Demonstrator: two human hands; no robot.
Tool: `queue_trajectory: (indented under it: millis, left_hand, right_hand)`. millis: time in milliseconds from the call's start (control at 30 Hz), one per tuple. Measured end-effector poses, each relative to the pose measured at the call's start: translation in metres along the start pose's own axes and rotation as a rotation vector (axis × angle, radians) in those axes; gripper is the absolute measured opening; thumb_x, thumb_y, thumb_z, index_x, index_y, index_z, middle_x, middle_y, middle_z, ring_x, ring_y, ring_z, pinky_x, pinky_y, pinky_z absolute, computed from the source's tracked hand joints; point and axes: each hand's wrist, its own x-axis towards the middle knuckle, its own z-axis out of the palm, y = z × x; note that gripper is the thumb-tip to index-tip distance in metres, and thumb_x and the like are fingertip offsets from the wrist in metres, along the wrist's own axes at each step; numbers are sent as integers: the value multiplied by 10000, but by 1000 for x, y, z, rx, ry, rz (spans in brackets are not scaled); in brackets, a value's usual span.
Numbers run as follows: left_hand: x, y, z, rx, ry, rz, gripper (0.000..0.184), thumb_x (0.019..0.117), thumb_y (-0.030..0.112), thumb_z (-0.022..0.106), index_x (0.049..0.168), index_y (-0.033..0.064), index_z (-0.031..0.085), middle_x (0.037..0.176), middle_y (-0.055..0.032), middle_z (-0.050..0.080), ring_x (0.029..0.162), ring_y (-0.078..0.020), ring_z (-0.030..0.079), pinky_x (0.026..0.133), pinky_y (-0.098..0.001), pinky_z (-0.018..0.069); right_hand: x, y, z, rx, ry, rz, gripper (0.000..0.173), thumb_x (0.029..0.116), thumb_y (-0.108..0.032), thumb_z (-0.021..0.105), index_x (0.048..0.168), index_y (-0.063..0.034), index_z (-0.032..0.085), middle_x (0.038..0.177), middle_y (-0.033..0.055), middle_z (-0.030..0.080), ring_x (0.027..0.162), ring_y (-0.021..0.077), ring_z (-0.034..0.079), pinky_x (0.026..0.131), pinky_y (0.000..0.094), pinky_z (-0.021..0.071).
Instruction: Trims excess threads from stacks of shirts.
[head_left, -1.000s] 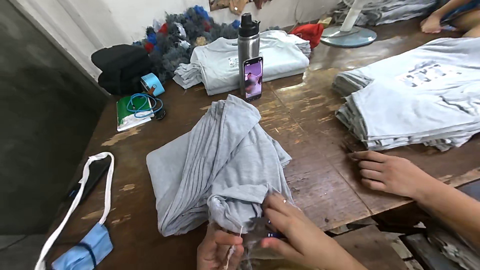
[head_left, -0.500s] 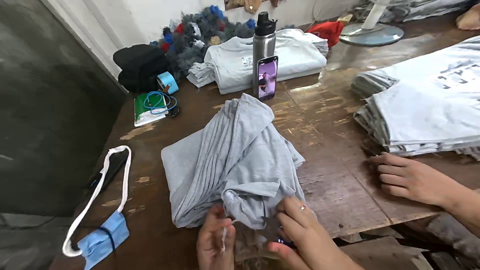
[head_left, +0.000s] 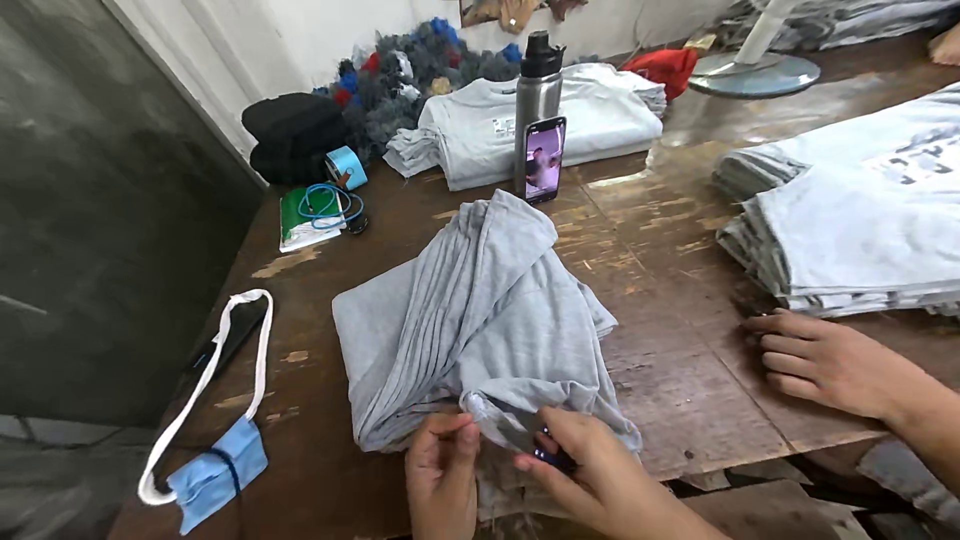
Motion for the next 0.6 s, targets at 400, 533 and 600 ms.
queue_trajectory:
  millis: [400,533,600]
  left_hand:
    - [-9,5,-10,33,-124,60,173,952,194,711,1100,251,780,1157,89,720,1031,-10,673,876,-177,569]
    - [-10,6,-13,68,-150,91,194,956,178,709,1122,247,779,1214,74,707,1075,-32,670,913,-197,566]
    - [-10,8,-14,71,-161,95,195,959,184,705,1129,243,778,1226,73,704,1086,-34,668,919,-195,564]
  right_hand:
    - [6,-11,7,-371,4,-75,428,1038,-464,442,816,-123,570,579,-12,485,479,142,508,424,306,405]
    - [10,-11,8,-419,-37,-81,437,1056,-435,390,795,-140,581,551,-17,478,458,154,520,401,328,396]
    - [10,-10,6,-391,-36,-85,446,1062,-428,378,786,-137,575,544,-16,466,452,147,506,401,322,388]
